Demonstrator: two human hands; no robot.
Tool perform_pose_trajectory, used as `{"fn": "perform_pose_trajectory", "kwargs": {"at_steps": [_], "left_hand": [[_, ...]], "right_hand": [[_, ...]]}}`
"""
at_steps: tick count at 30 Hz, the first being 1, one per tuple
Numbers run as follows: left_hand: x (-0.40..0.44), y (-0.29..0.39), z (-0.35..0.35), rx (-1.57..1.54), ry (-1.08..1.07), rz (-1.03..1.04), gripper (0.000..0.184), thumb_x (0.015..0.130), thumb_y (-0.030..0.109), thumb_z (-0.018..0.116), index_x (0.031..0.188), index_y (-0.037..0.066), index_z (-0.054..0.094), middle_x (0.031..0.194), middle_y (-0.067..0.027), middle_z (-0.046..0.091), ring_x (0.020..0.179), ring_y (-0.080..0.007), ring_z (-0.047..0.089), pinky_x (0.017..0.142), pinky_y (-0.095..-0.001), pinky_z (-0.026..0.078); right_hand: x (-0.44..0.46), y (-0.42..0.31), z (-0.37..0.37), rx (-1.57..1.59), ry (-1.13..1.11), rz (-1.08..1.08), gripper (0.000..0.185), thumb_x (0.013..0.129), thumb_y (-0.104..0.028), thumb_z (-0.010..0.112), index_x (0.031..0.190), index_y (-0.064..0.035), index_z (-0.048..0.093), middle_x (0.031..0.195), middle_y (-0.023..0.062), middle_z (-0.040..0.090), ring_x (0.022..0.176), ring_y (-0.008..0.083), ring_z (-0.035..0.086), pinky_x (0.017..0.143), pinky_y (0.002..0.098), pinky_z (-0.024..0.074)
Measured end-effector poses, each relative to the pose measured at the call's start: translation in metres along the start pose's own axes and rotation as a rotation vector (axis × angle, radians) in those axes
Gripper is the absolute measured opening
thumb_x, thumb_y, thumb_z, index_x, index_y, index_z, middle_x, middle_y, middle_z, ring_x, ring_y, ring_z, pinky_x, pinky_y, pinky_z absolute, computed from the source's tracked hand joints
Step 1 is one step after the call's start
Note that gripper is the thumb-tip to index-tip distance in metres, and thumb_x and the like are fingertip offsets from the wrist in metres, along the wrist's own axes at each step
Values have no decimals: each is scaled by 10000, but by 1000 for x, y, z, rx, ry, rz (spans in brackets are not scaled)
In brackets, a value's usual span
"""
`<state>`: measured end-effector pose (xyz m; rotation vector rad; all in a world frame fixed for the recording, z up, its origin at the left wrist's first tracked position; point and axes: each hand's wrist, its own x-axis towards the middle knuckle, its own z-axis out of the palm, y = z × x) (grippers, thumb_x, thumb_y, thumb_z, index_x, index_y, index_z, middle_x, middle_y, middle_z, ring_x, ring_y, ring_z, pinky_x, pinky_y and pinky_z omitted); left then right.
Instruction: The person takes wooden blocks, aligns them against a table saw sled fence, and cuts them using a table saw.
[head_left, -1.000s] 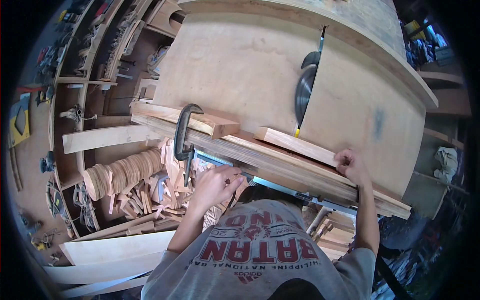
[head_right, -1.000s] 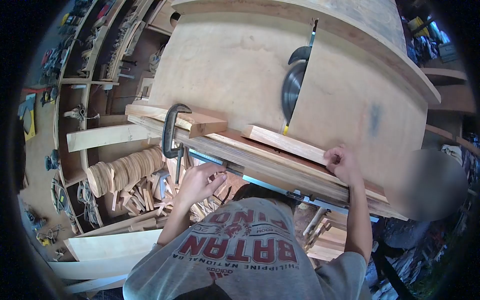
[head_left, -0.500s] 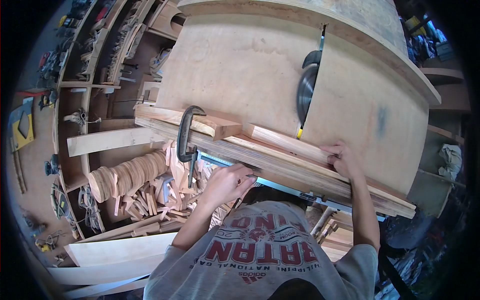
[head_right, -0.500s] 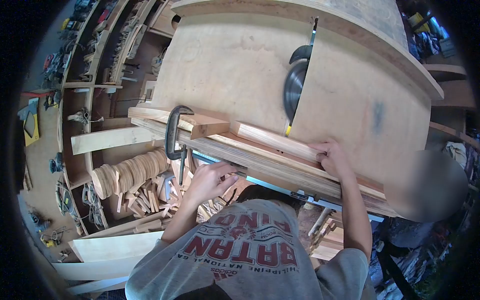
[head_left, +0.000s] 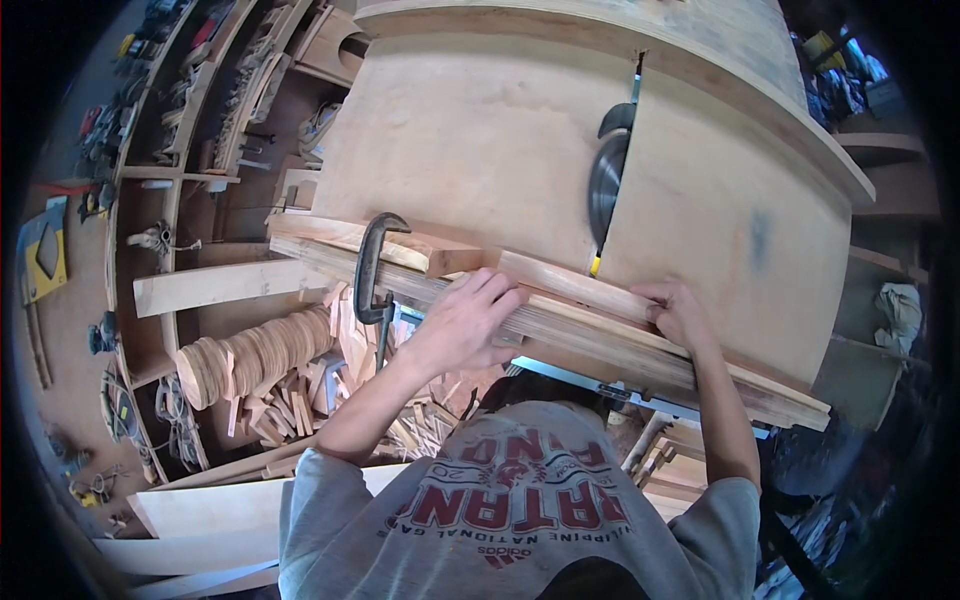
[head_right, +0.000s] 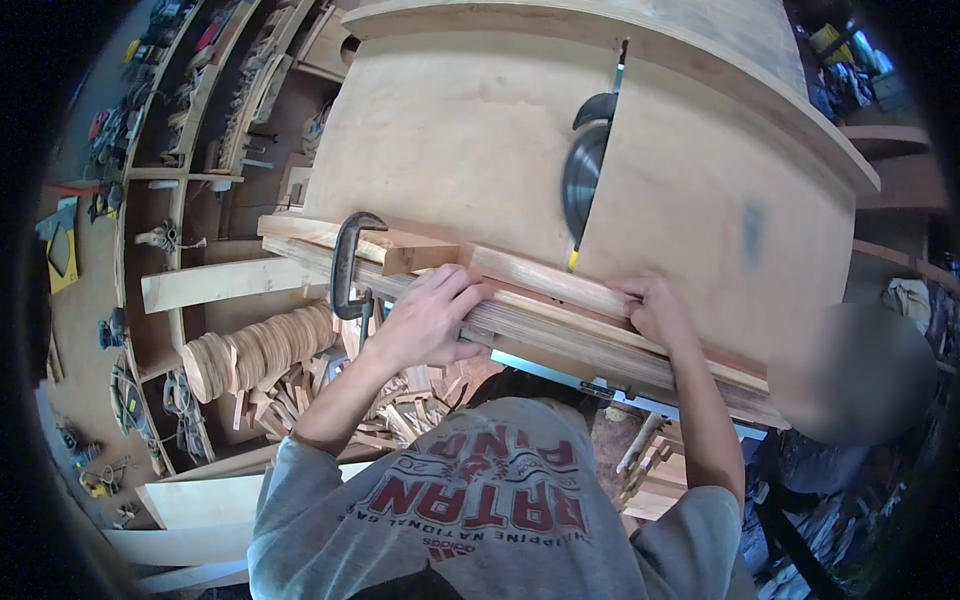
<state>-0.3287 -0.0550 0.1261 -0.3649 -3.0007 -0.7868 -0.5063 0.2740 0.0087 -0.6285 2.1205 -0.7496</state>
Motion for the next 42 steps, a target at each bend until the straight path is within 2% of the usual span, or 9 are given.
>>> {"fn": "perform_pose_trajectory", "kwargs": {"at_steps": [4,6,7,9,12,18,27,34,42], "left_hand": [[-31,-5,10,14,173,131,573,779,463,857,1132,62,648,1080,-122,609,1019,-326,597,868,-452,508],[-49,-18,15,174,632,215,557,832,485,824,1130,48,650,1081,-133,634,954,-315,633,865,-436,500],[-47,-23,14,145,721,143,572,862,524,788,1138,43,650,1103,-145,632,986,-322,627,881,-451,500],[-46,-42,18,99,869,5,670,912,617,705,1201,16,644,1194,-185,622,1093,-352,608,943,-479,498],[-49,-69,27,76,949,-97,839,949,730,580,1317,-23,621,1330,-240,604,1247,-415,588,1052,-527,476],[-46,-93,26,-2,595,-203,955,959,816,439,1303,-51,645,1321,-250,663,1229,-442,624,1074,-529,476],[-38,-99,38,72,694,-149,977,965,827,391,1241,-62,687,1219,-244,704,1131,-454,670,1010,-547,513],[-39,-104,37,167,761,-105,876,1004,755,407,1224,-31,725,1187,-213,710,1112,-419,678,996,-543,518],[-24,-112,34,262,775,-107,729,1021,651,460,1245,12,730,1226,-173,709,1134,-390,667,1021,-527,475]], "right_hand": [[-14,-3,1,166,132,164,604,868,-92,780,1449,-143,621,1351,176,657,1226,382,631,1114,436,483],[-23,-5,-9,187,171,108,783,835,-233,852,1530,-142,504,1507,212,567,1331,405,579,1162,482,451],[-32,-8,-15,178,177,114,783,835,-233,852,1530,-142,504,1507,212,567,1331,405,579,1162,482,451],[-62,-19,-26,-126,87,-128,891,760,-322,901,1532,-123,504,1575,236,488,1402,416,526,1172,477,447],[-82,-59,-18,-290,21,-100,1012,668,-400,945,1529,-102,506,1605,233,443,1402,432,525,1156,483,462],[-70,-58,-7,-398,-37,-67,1045,566,-233,912,1522,-83,519,1625,226,413,1294,433,609,1084,472,530],[-66,-63,-2,-392,48,-77,932,507,-169,867,1407,-79,643,1476,166,520,1175,375,672,999,448,583],[-61,-72,-8,-394,-21,-8,951,498,-182,873,1417,-90,644,1480,161,515,1189,369,666,1014,459,574],[-47,-64,-17,-396,29,-93,963,477,-197,853,1407,-56,650,1438,148,526,1174,357,652,1009,453,570]]}}
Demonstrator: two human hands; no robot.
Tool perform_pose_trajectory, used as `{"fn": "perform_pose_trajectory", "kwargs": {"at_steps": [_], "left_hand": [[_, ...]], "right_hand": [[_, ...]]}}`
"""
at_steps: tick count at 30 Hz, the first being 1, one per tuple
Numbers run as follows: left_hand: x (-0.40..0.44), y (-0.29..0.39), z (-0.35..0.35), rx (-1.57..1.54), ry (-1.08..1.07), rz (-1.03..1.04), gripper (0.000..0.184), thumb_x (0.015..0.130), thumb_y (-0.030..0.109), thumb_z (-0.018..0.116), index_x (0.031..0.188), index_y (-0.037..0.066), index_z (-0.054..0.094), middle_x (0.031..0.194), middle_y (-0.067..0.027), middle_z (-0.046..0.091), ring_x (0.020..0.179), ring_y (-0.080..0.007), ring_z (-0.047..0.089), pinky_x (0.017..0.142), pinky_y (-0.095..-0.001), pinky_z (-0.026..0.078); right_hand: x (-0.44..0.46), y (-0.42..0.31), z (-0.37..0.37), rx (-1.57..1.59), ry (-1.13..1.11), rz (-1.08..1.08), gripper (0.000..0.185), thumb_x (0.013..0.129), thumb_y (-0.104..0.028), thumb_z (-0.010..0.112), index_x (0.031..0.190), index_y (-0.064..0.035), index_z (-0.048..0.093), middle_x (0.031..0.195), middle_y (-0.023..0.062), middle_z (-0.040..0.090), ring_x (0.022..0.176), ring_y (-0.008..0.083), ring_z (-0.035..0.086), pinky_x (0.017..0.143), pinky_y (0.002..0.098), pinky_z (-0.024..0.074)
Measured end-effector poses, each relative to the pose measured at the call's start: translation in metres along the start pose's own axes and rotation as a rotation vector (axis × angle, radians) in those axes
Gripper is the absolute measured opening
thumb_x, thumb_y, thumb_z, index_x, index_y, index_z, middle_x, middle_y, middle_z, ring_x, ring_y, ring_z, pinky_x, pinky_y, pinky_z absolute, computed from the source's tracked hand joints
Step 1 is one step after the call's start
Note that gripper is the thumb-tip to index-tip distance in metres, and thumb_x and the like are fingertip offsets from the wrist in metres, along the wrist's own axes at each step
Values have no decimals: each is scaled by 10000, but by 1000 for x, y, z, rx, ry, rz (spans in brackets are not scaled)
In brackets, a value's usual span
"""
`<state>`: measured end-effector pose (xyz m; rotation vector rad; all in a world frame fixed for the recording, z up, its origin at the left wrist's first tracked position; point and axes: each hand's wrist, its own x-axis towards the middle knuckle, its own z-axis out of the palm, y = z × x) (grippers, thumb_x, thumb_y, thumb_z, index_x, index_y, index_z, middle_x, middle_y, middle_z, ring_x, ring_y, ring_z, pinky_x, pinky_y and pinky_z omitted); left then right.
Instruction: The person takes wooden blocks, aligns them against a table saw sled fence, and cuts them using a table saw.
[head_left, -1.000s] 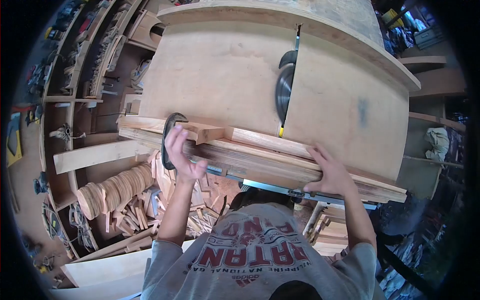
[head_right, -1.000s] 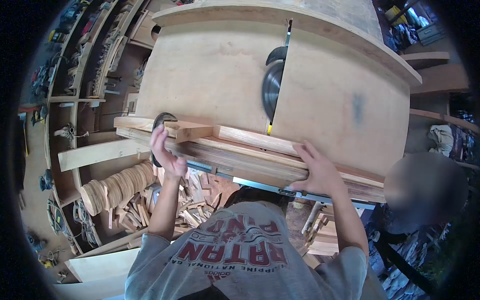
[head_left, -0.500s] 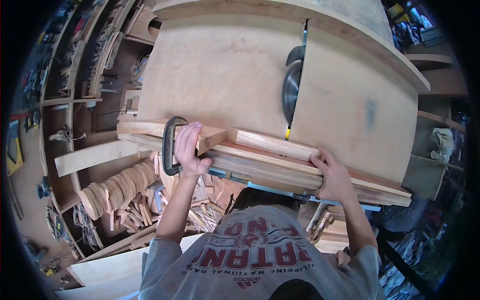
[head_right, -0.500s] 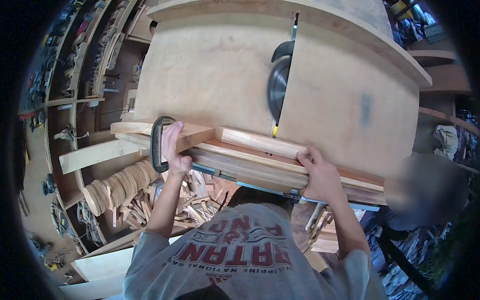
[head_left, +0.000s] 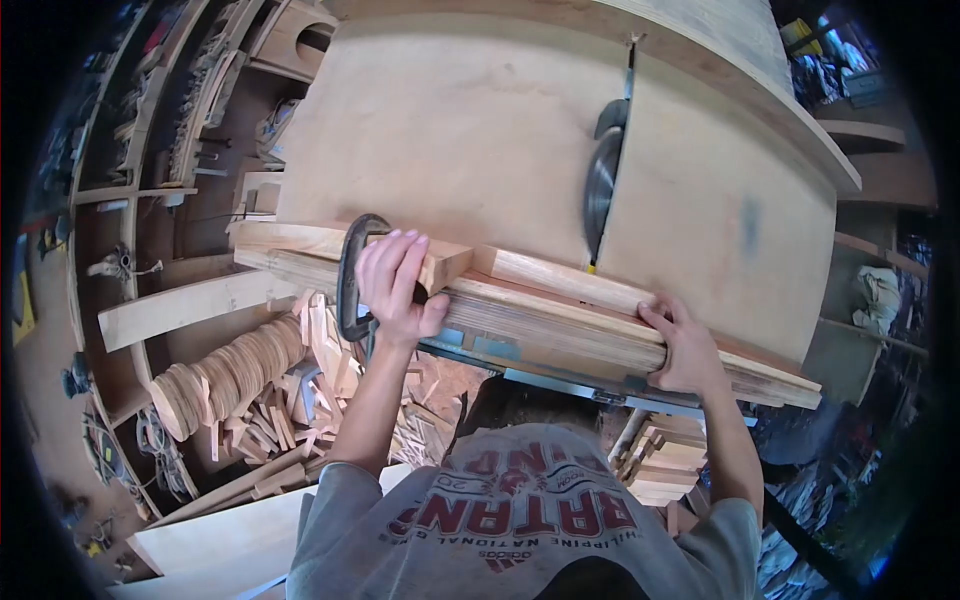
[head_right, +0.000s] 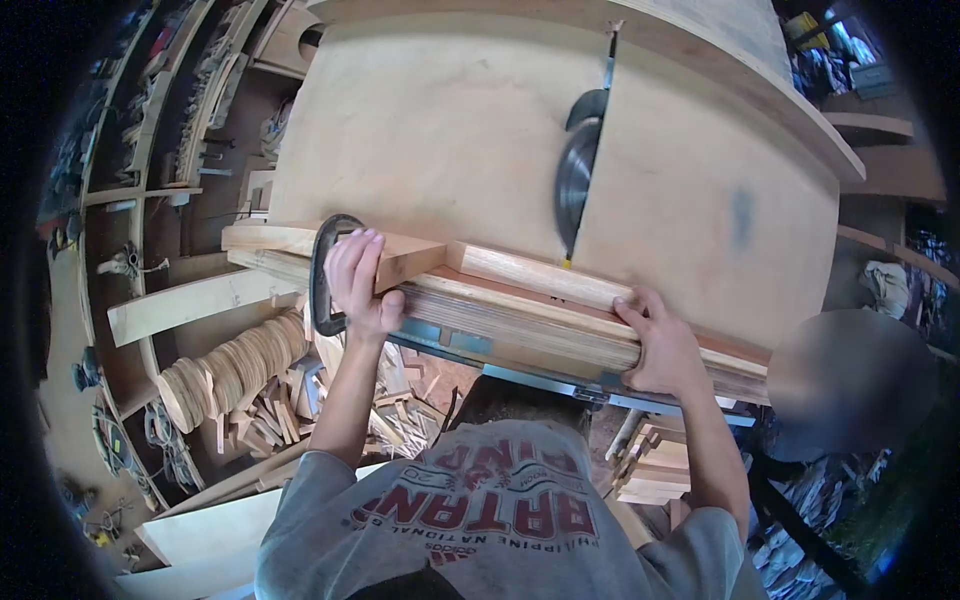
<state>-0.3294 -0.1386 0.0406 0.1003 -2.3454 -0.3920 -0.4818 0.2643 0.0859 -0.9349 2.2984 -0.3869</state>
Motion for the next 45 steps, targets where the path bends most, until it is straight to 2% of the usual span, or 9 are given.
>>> {"fn": "perform_pose_trajectory", "kwargs": {"at_steps": [10,13,16,19,22,25,28,41,45], "left_hand": [[4,-3,5,-44,7,-19,707,1019,639,465,1243,25,737,1223,-160,717,1145,-361,673,1040,-521,460],[5,-1,3,-12,-29,5,708,1027,610,445,1245,-4,721,1237,-206,704,1155,-405,660,1018,-533,478],[14,-3,7,-6,-16,8,666,1014,573,483,1248,-3,721,1233,-199,708,1162,-399,660,1026,-527,471],[29,-8,20,-41,22,16,583,983,494,569,1251,-1,720,1239,-187,710,1166,-382,662,1023,-515,475],[40,-13,32,-77,33,-2,556,923,469,640,1270,41,714,1247,-150,709,1171,-360,660,1051,-521,452],[50,-16,39,-84,41,10,531,902,418,679,1280,45,707,1245,-146,708,1175,-356,656,1054,-521,452],[59,-17,44,-86,46,14,520,896,399,691,1278,46,706,1243,-140,708,1175,-353,654,1052,-519,454],[95,-32,79,-103,81,40,496,876,389,727,1236,48,711,1183,-135,719,1089,-343,668,1001,-486,486],[110,-35,92,-99,78,39,568,833,441,783,1242,54,704,1178,-125,728,1085,-339,675,992,-464,493]], "right_hand": [[6,-2,-7,-7,-55,27,981,463,-190,848,1410,-33,643,1401,150,526,1169,355,647,995,454,573],[5,4,-4,5,-59,17,988,463,-187,845,1418,-39,640,1428,149,519,1181,355,643,1008,448,568],[10,8,-6,-4,-39,-6,990,464,-184,841,1425,-53,641,1437,150,523,1196,353,638,1025,440,560],[21,15,-15,42,-31,29,1002,464,-136,835,1442,-71,629,1419,160,542,1270,352,594,1101,412,506],[33,21,-26,68,-54,43,993,463,-127,836,1433,-64,632,1398,152,559,1277,343,587,1111,399,495],[42,32,-29,33,-9,-20,914,499,-154,795,1397,-54,657,1370,157,581,1262,357,599,1071,424,529],[50,37,-36,40,-17,-33,908,505,-138,794,1398,-47,654,1361,164,585,1271,362,590,1091,426,514],[90,68,-59,81,-32,-50,968,482,-98,833,1426,-39,631,1373,182,583,1287,383,577,1123,421,487],[104,72,-73,104,-54,-7,986,472,-86,814,1439,-64,621,1402,162,556,1290,376,574,1121,421,487]]}}
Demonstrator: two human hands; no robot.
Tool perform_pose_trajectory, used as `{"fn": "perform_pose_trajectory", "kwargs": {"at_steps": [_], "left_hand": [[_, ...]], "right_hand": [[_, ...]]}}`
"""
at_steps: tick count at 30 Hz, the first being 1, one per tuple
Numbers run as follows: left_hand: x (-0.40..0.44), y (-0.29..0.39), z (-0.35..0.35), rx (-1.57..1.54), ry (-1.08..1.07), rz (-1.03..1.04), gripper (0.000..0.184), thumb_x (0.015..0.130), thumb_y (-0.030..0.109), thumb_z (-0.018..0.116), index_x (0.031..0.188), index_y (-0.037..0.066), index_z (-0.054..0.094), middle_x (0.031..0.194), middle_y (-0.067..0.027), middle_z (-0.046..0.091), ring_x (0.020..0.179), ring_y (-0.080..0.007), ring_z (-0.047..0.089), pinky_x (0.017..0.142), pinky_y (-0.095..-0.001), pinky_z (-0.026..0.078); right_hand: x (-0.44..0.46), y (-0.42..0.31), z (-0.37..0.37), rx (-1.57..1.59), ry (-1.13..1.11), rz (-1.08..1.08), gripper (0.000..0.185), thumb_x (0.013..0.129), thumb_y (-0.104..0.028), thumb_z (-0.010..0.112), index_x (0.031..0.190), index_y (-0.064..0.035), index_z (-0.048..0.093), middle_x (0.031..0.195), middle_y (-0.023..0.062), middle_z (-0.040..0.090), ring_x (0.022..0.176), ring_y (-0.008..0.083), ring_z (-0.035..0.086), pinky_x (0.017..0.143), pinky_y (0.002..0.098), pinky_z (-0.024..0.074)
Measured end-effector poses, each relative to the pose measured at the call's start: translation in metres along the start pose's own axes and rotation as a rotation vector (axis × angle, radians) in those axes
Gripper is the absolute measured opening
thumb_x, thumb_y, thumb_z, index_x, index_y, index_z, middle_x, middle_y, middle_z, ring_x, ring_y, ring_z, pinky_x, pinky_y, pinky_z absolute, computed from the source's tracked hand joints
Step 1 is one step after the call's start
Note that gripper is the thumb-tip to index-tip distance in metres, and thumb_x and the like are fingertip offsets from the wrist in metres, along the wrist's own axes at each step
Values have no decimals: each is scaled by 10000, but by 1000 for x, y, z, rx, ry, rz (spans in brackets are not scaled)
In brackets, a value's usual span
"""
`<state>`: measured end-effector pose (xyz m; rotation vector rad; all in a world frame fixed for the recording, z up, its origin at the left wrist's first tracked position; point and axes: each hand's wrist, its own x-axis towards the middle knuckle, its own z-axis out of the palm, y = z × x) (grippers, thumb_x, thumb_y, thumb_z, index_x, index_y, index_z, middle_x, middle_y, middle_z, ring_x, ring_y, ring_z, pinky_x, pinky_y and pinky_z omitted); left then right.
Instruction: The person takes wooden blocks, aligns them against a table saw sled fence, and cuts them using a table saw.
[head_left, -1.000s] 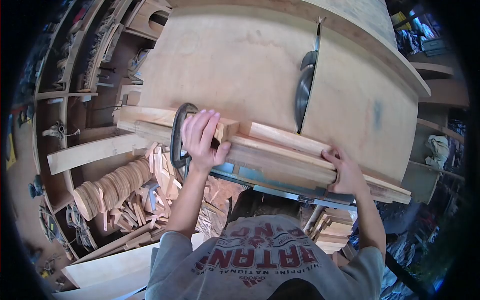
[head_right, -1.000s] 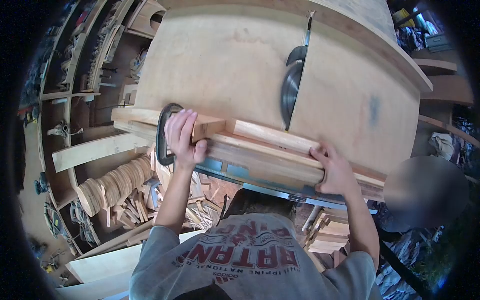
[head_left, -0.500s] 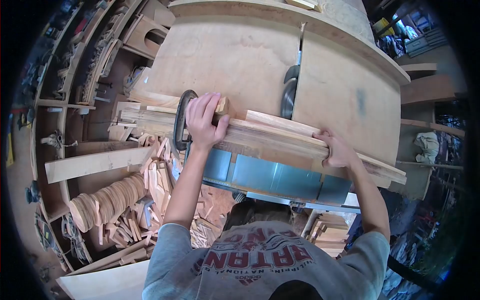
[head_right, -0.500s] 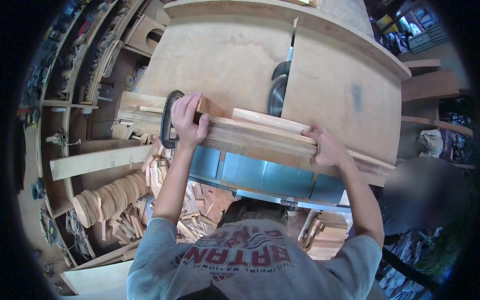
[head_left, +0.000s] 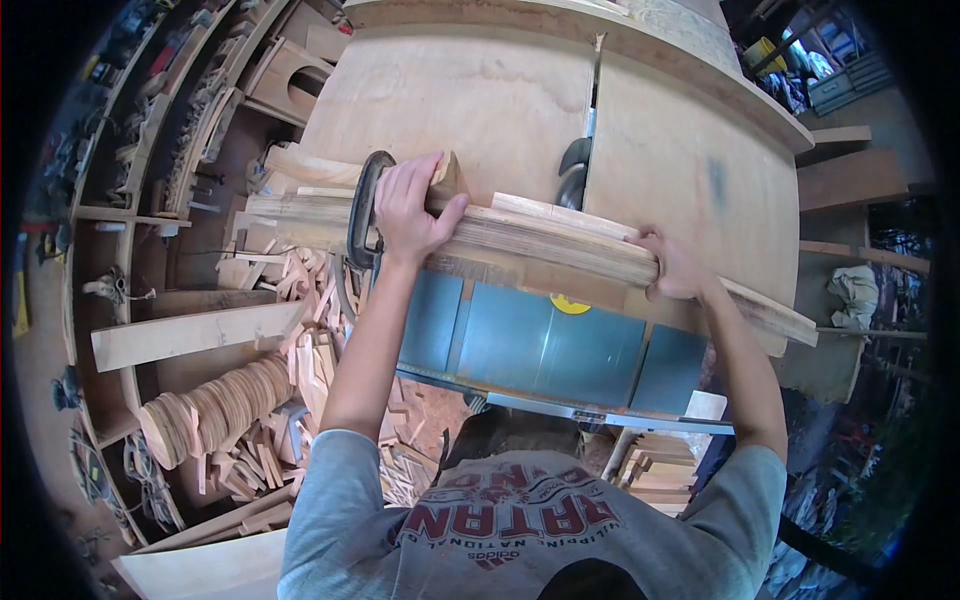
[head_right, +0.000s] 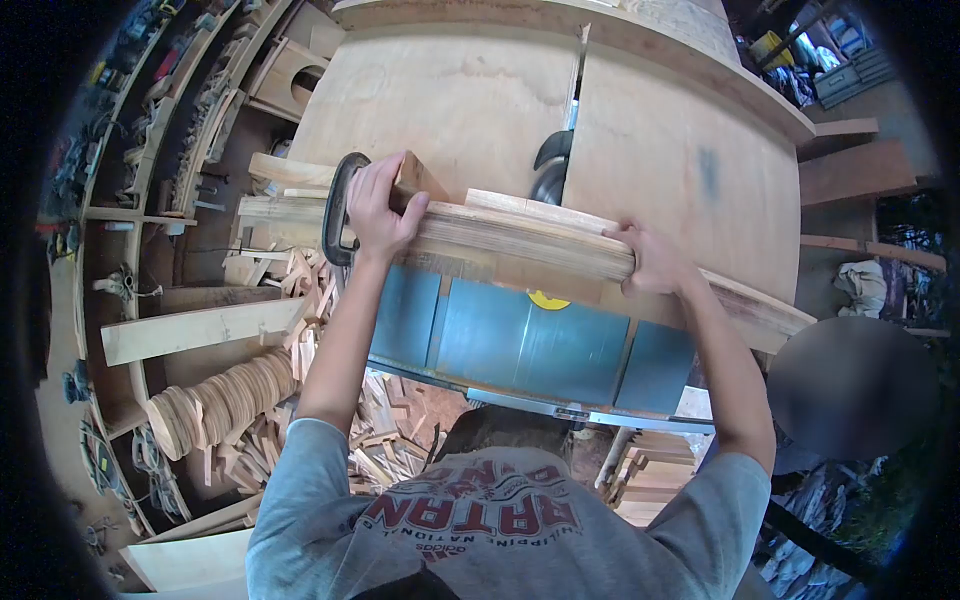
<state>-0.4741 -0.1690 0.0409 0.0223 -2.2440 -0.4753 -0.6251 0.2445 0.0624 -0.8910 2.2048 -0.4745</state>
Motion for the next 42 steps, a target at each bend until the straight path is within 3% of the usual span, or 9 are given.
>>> {"fn": "perform_pose_trajectory", "kwargs": {"at_steps": [7,14,23,26,28,33,35,38,42], "left_hand": [[30,-4,24,54,-87,-98,673,758,520,849,1219,60,681,1137,-131,726,1074,-335,674,1022,-460,473],[48,23,4,32,-298,-488,560,784,596,808,846,58,664,913,-146,710,932,-342,647,917,-459,428],[-100,71,-108,-72,-159,-349,521,807,476,808,1071,41,697,1031,-175,708,1050,-399,633,1036,-511,435],[-131,125,-130,14,280,-232,479,861,329,752,1190,-9,671,1093,-190,702,1089,-407,643,1036,-539,472],[-128,148,-122,-185,-55,89,386,888,197,706,1204,-22,668,1126,-196,699,1005,-387,669,945,-507,519],[-63,137,-48,-132,-731,-327,325,972,195,582,1188,-19,699,1168,-231,722,1099,-417,678,964,-502,531],[-63,108,-22,-102,-1402,-314,379,964,235,579,1224,-27,665,1192,-246,718,1139,-436,668,991,-508,522],[-47,112,-26,0,-1381,-331,385,900,280,604,1167,37,738,1190,-242,737,1138,-410,694,988,-506,542],[-42,107,-13,32,-1468,-260,326,877,261,657,1102,30,697,1126,-219,738,1116,-418,681,985,-497,523]], "right_hand": [[29,17,-25,14,25,-13,919,423,-144,799,1331,-64,681,1440,157,560,1300,374,567,1106,418,492],[22,17,-18,-21,34,-81,864,425,-159,782,1277,-43,691,1409,194,584,1284,395,574,1087,413,504],[-111,-41,110,-149,91,-77,926,514,-229,844,1412,-116,646,1444,225,569,1288,418,599,1081,473,525],[-128,-58,118,-129,82,-14,892,548,-240,828,1413,-121,644,1472,208,547,1262,425,620,1062,478,543],[-129,-58,117,-131,85,-24,878,559,-239,827,1410,-130,644,1481,197,544,1219,429,647,1037,489,560],[-127,-57,117,-139,114,-27,951,565,-240,835,1476,-135,585,1494,203,531,1245,437,630,1057,495,548],[-128,-59,108,-131,83,11,983,569,-245,840,1503,-133,558,1498,206,526,1260,440,621,1068,497,541],[-132,-54,113,-71,135,-18,1053,601,-328,895,1549,-109,492,1494,207,525,1287,421,614,1088,481,531],[-125,-42,111,235,174,-27,816,755,-422,880,1419,-37,604,1415,211,556,1162,362,657,1018,445,548]]}}
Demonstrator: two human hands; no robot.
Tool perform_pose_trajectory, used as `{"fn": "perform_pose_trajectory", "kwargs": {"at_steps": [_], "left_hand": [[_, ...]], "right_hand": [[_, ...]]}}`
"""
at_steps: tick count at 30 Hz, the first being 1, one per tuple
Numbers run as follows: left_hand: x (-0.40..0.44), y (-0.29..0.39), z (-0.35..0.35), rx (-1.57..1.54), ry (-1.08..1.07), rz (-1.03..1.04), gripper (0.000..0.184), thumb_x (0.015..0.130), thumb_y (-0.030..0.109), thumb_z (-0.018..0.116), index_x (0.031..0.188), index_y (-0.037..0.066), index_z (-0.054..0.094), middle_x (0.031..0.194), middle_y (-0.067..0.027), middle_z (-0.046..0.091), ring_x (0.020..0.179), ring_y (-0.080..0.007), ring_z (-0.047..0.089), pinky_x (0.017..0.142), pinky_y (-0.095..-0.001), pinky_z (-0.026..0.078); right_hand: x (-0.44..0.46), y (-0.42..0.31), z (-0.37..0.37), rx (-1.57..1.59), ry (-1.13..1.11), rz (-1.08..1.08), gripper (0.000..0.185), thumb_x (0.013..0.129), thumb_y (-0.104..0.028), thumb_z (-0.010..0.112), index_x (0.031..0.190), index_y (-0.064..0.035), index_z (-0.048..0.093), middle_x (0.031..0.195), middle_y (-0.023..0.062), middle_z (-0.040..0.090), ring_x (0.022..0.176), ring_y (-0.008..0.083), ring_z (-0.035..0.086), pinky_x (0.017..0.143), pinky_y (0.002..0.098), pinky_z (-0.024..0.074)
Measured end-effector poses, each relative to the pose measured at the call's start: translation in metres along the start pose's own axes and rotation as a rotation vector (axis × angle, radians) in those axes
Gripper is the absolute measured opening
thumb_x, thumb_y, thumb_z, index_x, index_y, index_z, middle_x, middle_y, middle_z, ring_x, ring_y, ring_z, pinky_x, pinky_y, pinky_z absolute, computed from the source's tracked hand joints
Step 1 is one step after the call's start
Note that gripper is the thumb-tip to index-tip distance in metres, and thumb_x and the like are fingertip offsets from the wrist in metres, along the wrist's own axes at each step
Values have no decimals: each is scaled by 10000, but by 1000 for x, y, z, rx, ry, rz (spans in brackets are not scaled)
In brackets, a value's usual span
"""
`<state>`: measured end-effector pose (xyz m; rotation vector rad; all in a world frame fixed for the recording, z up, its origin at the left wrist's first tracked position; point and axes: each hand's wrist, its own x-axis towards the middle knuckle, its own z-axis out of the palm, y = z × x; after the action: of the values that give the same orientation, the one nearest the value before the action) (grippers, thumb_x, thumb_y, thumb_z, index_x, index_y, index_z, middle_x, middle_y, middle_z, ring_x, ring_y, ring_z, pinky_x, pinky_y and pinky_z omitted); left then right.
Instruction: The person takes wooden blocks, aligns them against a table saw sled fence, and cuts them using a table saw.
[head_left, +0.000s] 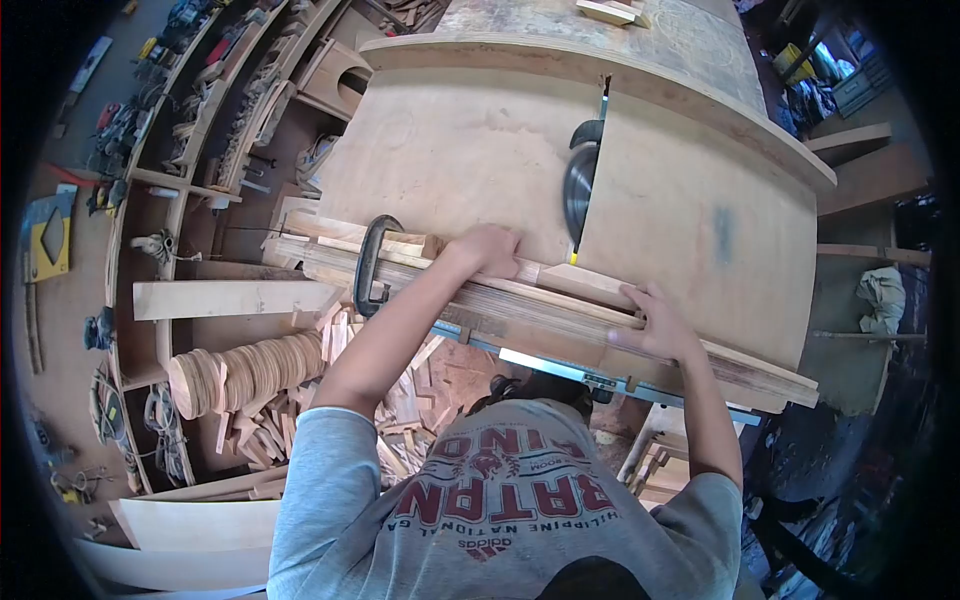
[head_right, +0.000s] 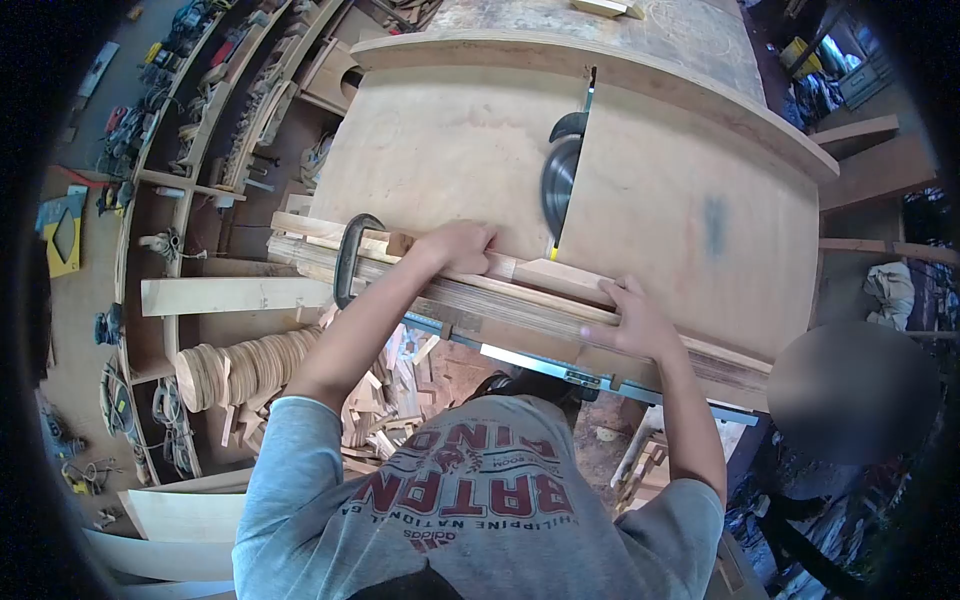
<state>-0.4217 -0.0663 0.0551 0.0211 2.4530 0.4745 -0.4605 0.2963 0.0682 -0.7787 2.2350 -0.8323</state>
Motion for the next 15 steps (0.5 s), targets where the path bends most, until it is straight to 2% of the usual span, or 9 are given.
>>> {"fn": "perform_pose_trajectory", "kwargs": {"at_steps": [1,2,4,5,7,8,10,12,15], "left_hand": [[7,-1,-1,55,-41,6,325,862,264,672,1096,43,715,1123,-211,742,1115,-398,689,966,-485,537],[15,-1,-1,110,-83,14,325,846,266,687,1090,56,734,1121,-202,745,1115,-379,696,947,-474,551],[23,8,-6,230,-122,8,322,842,266,690,1094,75,756,1126,-182,751,1122,-354,705,933,-460,567],[26,12,-10,352,-157,-4,322,839,266,694,1098,95,778,1131,-163,757,1128,-328,713,919,-446,582],[24,34,-34,470,-124,-68,328,857,313,703,1104,119,795,1150,-139,761,1136,-307,719,921,-441,589],[21,42,-48,585,-85,-134,336,875,361,712,1110,143,812,1169,-115,764,1143,-285,725,924,-436,596],[27,31,-74,605,21,-209,415,899,490,719,1127,158,819,1205,-111,762,1131,-279,737,930,-438,598],[32,2,-97,672,32,-320,522,894,602,711,1145,156,815,1228,-115,758,1131,-282,739,931,-439,598],[25,-51,-126,658,-36,-396,420,886,477,739,1147,155,804,1232,-112,755,1132,-300,735,934,-450,602]], "right_hand": [[5,0,-4,98,-52,113,690,822,-422,851,1339,-8,657,1373,211,577,1110,336,667,986,430,556],[13,13,-1,99,-48,117,690,822,-422,851,1339,-8,657,1373,211,577,1110,336,667,986,430,556],[30,44,8,43,79,47,402,896,-271,789,1161,20,708,1224,193,651,1020,298,674,922,417,567],[35,51,8,46,81,51,402,896,-271,789,1161,20,708,1224,193,651,1020,298,674,922,417,567],[43,48,5,231,-45,187,266,887,-149,770,1080,18,696,1098,171,697,994,300,689,910,401,568],[44,50,7,234,-47,187,266,887,-149,770,1080,18,696,1098,171,697,994,300,689,910,401,568],[48,54,10,280,-2,142,307,875,-35,766,1173,-16,694,1133,139,733,951,259,698,893,396,573],[48,44,7,149,-25,138,317,853,-43,778,1157,-28,690,1123,139,727,981,268,698,907,393,565],[44,49,10,36,-11,74,349,825,-26,794,1155,-47,682,1112,110,719,1014,250,692,915,383,558]]}}
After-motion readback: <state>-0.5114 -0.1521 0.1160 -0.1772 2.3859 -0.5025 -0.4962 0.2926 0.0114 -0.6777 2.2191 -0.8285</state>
